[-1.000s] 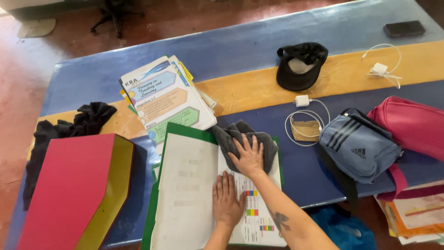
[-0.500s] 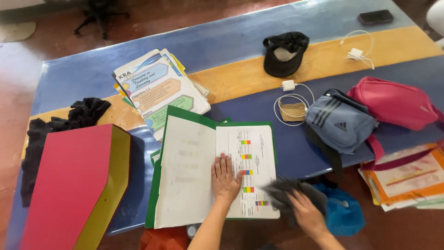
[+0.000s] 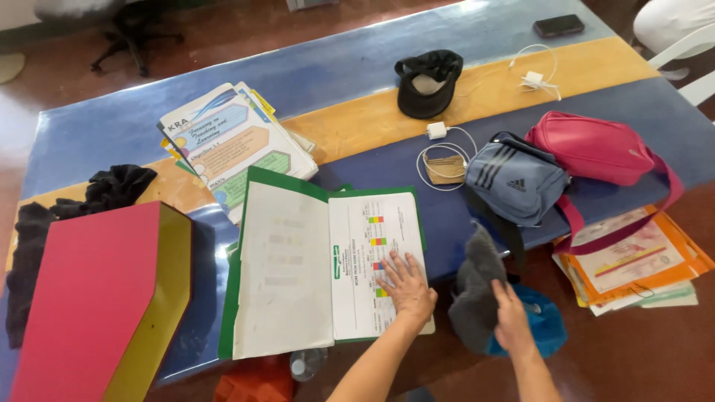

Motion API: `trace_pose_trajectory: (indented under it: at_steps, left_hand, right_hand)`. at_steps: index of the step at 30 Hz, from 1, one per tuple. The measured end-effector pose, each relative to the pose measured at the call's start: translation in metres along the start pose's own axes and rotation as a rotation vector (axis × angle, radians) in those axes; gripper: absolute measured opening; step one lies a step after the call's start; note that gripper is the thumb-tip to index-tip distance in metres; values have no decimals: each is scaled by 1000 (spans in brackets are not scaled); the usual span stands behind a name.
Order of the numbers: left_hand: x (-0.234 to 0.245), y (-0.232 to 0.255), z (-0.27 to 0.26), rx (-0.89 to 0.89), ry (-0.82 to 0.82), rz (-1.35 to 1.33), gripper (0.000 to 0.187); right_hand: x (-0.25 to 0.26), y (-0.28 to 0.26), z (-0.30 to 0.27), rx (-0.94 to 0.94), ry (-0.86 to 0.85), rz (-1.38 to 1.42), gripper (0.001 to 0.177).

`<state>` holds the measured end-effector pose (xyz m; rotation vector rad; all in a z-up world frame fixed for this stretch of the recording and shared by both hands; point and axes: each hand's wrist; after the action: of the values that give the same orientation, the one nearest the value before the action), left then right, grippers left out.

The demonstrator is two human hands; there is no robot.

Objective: The person is cleaning the covers and interior of several folders using a cloth on a table.

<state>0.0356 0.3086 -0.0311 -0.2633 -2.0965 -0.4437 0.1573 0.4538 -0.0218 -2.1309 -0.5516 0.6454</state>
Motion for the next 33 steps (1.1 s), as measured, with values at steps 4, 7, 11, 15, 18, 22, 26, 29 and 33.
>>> trace_pose_trajectory:
  at_steps: [4, 7, 11, 15, 18, 22, 26, 29, 33]
  left_hand:
    - [35, 0, -13, 9, -197, -34, 105]
    - [41, -2, -16, -9, -205, 23, 104]
    - [40, 2, -17, 41, -225, 25, 110]
    - [16, 2, -7, 39, -102, 117, 106]
    - [-5, 9, 2, 82, -72, 182, 96]
    - [-10, 14, 7, 11, 55, 19, 89]
    - [40, -2, -8, -106, -63, -263, 79]
    - [109, -29, -23, -69, -278, -616, 62]
    - [109, -104, -22, -273, -5, -786, 62]
  right_hand:
    - [-25, -4, -22, -37, -66, 57, 46]
    - [-33, -2, -22, -49, -51, 58, 46]
    - [-44, 21, -8, 3, -92, 43, 43]
    - [-70, 27, -15, 72, -159, -181, 51]
    - [-75, 33, -25, 60, -130, -212, 50]
    - [-64, 41, -27, 43, -25, 20, 40]
    - [-42, 44, -20, -50, 0, 24, 38]
    - [-46, 20, -7, -37, 13, 59, 39]
    - [-50, 2, 13, 198, -47, 75, 33]
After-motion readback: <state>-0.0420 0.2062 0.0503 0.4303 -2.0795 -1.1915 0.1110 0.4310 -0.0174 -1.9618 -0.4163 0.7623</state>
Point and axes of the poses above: each hand's wrist, its own z-axis towards the middle knuckle, its own x-axis out of the back of the hand, y = z × x, and after that the axes turned 11 degrees about -y, right-handed
